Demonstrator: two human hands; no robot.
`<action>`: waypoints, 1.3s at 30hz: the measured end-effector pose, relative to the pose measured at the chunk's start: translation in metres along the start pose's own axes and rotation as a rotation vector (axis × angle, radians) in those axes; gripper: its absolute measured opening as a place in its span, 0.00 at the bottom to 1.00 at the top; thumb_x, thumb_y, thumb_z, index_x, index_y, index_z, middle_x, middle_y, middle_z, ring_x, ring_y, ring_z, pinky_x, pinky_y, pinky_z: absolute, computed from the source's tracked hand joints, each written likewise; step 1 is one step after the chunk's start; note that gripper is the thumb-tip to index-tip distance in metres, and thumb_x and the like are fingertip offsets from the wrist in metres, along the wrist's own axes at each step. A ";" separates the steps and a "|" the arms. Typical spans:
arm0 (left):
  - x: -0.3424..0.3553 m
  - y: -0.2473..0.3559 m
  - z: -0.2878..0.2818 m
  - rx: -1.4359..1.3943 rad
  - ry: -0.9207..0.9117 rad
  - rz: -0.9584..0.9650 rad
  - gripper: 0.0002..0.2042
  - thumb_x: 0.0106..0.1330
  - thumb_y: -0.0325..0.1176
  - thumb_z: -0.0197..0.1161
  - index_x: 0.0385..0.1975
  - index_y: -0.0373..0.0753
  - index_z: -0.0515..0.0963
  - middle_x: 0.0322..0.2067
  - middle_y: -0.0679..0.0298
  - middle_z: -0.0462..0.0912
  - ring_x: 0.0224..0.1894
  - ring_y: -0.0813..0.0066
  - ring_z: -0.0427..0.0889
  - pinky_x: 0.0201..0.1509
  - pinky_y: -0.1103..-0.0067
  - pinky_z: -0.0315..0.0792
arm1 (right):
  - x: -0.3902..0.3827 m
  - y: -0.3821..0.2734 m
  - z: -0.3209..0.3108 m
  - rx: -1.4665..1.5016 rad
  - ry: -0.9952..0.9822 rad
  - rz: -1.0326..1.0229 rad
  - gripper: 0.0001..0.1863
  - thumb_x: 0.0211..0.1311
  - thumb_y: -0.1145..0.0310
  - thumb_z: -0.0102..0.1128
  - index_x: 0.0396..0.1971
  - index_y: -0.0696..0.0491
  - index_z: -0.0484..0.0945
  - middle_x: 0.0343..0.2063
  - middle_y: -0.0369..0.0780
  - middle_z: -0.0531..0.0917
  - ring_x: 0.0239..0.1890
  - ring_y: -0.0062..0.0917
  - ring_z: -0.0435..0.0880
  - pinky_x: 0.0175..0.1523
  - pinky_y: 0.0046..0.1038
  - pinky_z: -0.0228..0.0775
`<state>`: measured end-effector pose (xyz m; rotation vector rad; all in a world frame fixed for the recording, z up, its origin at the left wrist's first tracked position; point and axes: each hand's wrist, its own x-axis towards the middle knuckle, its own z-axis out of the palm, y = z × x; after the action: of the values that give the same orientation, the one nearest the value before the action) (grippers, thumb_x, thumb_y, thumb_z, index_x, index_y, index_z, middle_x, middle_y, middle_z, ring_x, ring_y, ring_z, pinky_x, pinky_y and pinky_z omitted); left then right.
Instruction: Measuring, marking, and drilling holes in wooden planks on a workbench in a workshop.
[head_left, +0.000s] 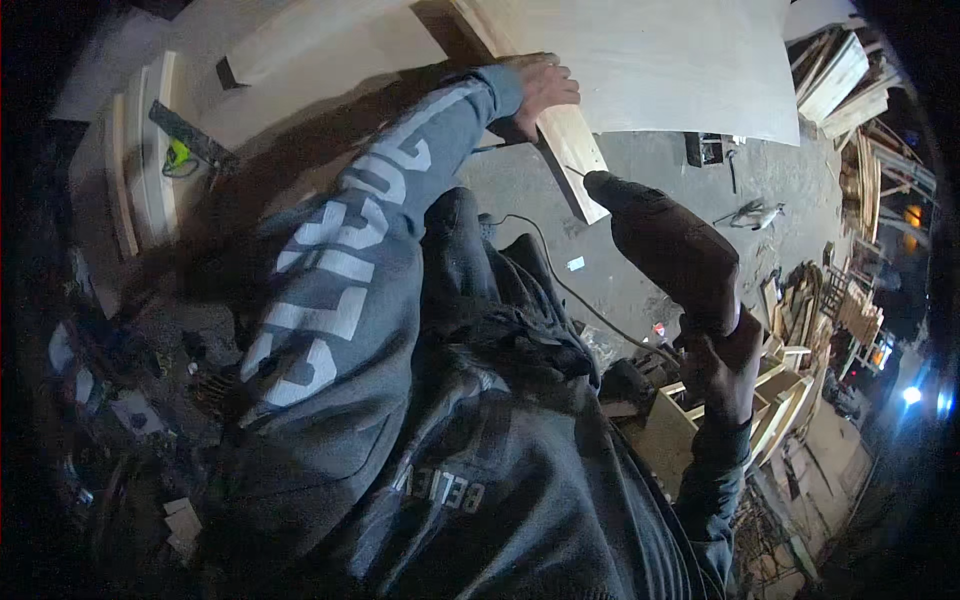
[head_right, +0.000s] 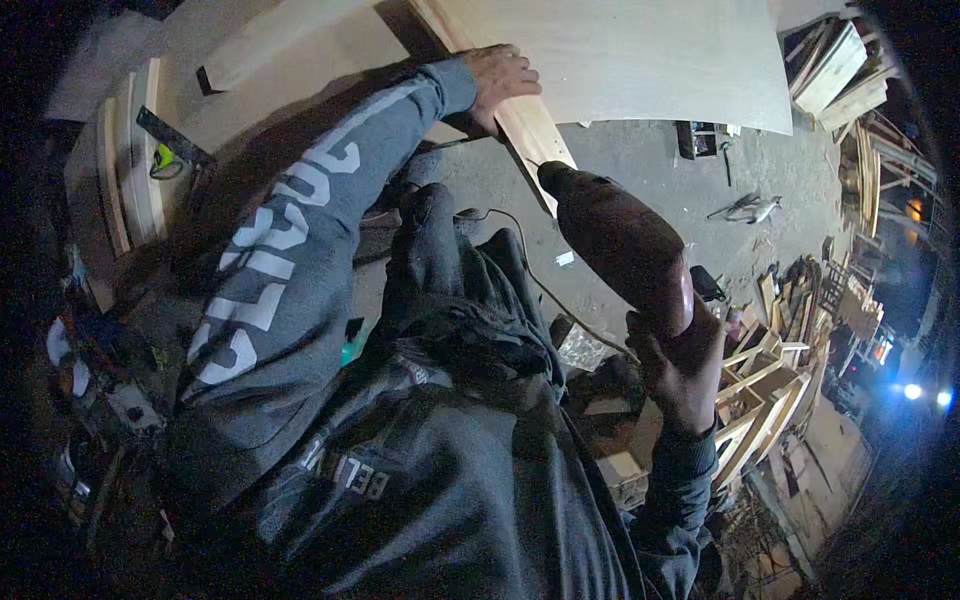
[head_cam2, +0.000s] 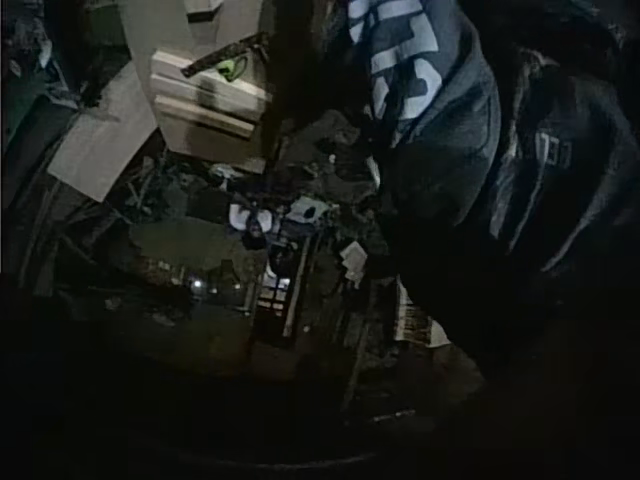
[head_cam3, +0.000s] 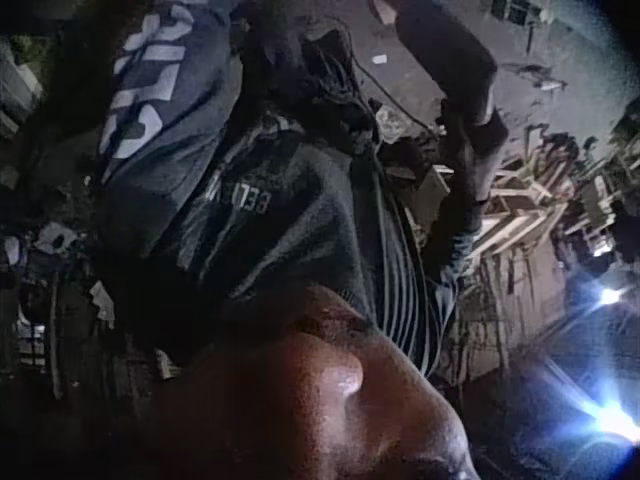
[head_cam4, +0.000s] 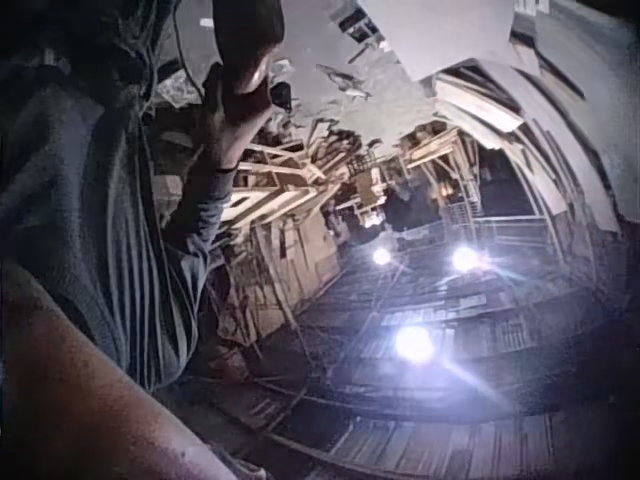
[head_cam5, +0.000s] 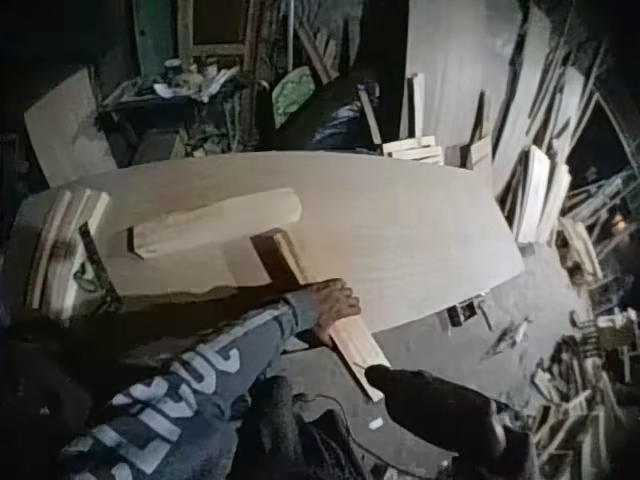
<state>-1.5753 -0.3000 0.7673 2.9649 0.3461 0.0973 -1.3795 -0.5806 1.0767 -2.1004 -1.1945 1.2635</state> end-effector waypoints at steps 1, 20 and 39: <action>0.000 0.000 0.000 -0.008 0.011 -0.001 0.47 0.32 0.60 0.77 0.55 0.41 0.72 0.51 0.61 0.75 0.55 0.63 0.72 0.61 0.66 0.63 | 0.001 0.000 -0.001 -0.019 -0.001 0.012 0.15 0.55 0.73 0.65 0.41 0.63 0.76 0.28 0.35 0.81 0.27 0.14 0.78 0.32 0.20 0.73; 0.001 0.001 0.000 -0.001 -0.021 -0.020 0.49 0.30 0.58 0.80 0.57 0.41 0.71 0.52 0.60 0.75 0.57 0.60 0.72 0.65 0.65 0.63 | 0.009 -0.006 0.000 -0.109 -0.058 -0.006 0.13 0.54 0.75 0.64 0.39 0.62 0.77 0.30 0.36 0.82 0.31 0.16 0.78 0.37 0.21 0.72; 0.003 0.001 -0.017 0.050 -0.019 0.038 0.44 0.35 0.63 0.75 0.51 0.40 0.73 0.45 0.63 0.76 0.48 0.65 0.75 0.57 0.69 0.66 | 0.032 -0.033 0.003 -0.352 -0.072 -0.034 0.28 0.45 0.72 0.72 0.50 0.57 0.76 0.37 0.48 0.85 0.39 0.29 0.87 0.44 0.30 0.78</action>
<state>-1.5736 -0.2979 0.7841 3.0201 0.2937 0.0664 -1.3900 -0.5361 1.0824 -2.2787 -1.5744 1.1917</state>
